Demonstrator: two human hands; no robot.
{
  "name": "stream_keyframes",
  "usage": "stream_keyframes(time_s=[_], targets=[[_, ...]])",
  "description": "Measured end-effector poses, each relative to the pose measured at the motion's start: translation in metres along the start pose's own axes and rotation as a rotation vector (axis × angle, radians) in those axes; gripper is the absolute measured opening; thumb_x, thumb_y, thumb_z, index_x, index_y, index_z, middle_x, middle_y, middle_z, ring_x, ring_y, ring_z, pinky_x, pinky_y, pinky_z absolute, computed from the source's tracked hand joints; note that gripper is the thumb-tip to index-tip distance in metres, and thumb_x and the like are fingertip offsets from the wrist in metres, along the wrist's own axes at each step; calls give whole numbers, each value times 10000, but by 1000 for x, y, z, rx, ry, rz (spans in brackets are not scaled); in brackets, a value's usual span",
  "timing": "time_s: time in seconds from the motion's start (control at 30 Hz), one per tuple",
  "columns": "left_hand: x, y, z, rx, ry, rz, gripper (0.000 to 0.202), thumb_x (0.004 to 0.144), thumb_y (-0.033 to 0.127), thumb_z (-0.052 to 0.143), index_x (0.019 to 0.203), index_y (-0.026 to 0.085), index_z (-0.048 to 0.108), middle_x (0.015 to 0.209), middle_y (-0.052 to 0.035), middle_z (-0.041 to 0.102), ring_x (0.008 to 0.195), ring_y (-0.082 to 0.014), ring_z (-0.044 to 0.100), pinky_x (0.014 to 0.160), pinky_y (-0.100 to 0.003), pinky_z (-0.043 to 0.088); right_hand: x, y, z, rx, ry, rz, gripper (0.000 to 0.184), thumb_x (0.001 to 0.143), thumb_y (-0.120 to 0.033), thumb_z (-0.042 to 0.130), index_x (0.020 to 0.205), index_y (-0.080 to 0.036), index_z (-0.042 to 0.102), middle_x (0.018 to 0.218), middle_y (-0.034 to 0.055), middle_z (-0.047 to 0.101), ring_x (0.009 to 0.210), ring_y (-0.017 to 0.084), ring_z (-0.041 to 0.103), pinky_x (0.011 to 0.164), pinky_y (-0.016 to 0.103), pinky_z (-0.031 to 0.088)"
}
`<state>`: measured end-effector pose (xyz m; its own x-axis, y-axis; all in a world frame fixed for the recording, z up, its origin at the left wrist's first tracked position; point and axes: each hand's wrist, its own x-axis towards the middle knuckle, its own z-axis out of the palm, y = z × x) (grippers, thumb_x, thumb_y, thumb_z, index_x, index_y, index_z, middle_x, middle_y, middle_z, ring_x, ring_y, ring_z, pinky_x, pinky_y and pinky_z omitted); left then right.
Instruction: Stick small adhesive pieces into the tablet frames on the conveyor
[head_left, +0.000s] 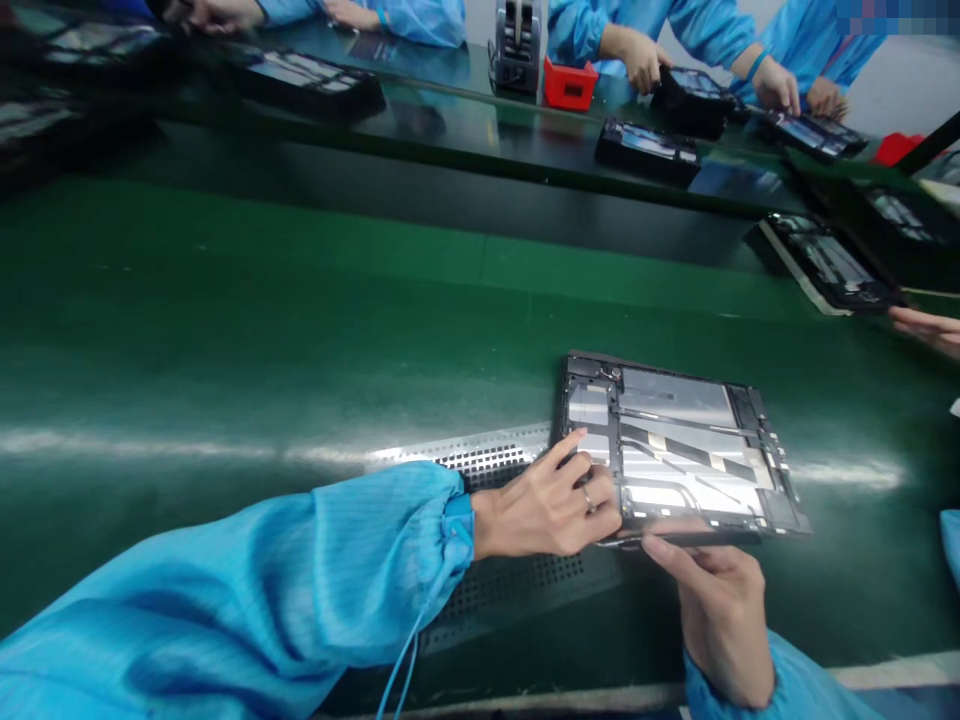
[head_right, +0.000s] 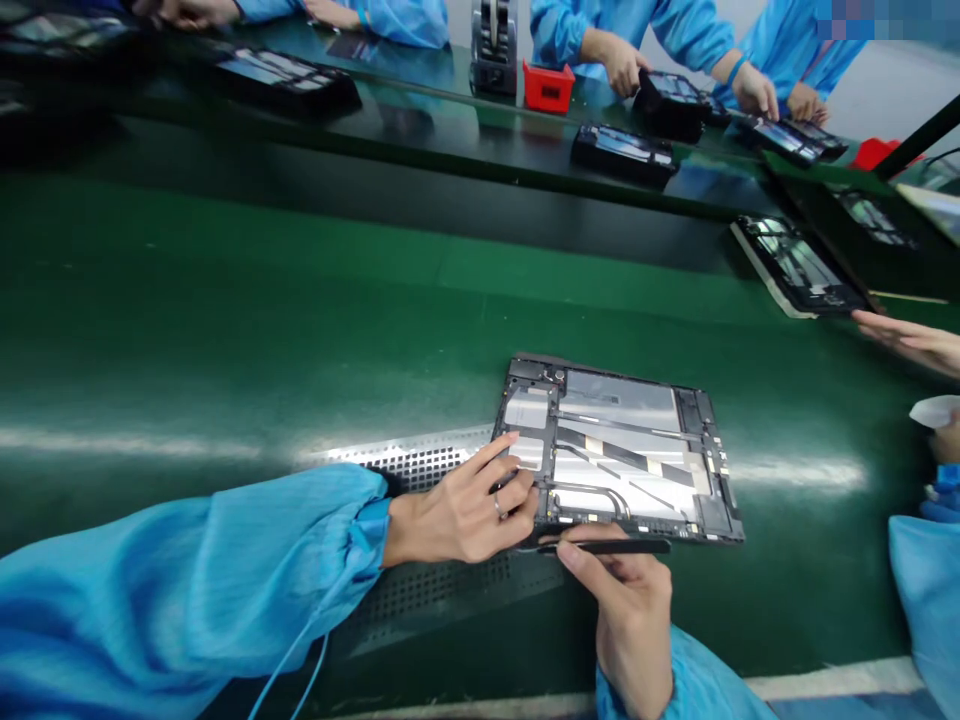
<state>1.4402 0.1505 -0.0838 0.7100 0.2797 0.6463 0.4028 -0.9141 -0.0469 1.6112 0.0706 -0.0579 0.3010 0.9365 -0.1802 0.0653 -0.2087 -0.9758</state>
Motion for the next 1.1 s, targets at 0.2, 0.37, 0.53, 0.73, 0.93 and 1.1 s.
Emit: stream_keyframes(time_s=[0.2, 0.37, 0.53, 0.73, 0.93, 1.1], targets=[[13, -8, -24, 2, 28, -26, 171, 822, 38, 415, 841, 118, 565, 802, -54, 614, 766, -155, 588, 977, -448, 432, 7, -46, -15, 41, 90, -347, 96, 559, -141, 755, 631, -202, 735, 615, 71, 692, 548, 237, 666, 538, 304, 579], [34, -17, -69, -85, 3, -154, 179, 877, 105, 426, 995, 84, 558, 959, -97, 618, 952, -207, 577, 987, -421, 439, 22, -77, -10, 27, 218, -590, 121, 573, -118, 743, 648, -211, 728, 610, 44, 694, 553, 239, 674, 575, 332, 589], [40, -19, -88, -113, -46, -183, 246, 940, 138, 324, 1019, 55, 542, 945, -96, 629, 907, -188, 595, 891, -310, 494, 29, -81, -1, 52, 204, -679, 89, 614, -128, 723, 671, -197, 722, 677, 31, 708, 606, 203, 681, 615, 286, 579], [41, -22, -88, -150, -76, -235, 237, 945, 165, 326, 1003, 95, 545, 942, -82, 624, 880, -184, 598, 792, -286, 513, 30, -76, -6, -30, 219, -706, 127, 617, -108, 728, 697, -207, 723, 684, 11, 709, 632, 178, 681, 632, 247, 570], [41, -22, -92, -145, -107, -273, 151, 908, 150, 428, 1015, 117, 529, 965, -76, 620, 910, -179, 596, 800, -274, 504, 30, -76, -5, -63, 228, -776, 169, 634, -64, 704, 738, -197, 715, 711, 0, 713, 651, 176, 685, 649, 254, 572], [44, -23, -92, -140, -107, -275, 238, 960, 163, 291, 999, 118, 521, 959, -74, 615, 899, -166, 592, 786, -261, 497, 33, -74, -8, -39, 229, -827, 163, 641, -68, 706, 755, -184, 715, 719, 4, 713, 638, 179, 686, 624, 254, 577]])
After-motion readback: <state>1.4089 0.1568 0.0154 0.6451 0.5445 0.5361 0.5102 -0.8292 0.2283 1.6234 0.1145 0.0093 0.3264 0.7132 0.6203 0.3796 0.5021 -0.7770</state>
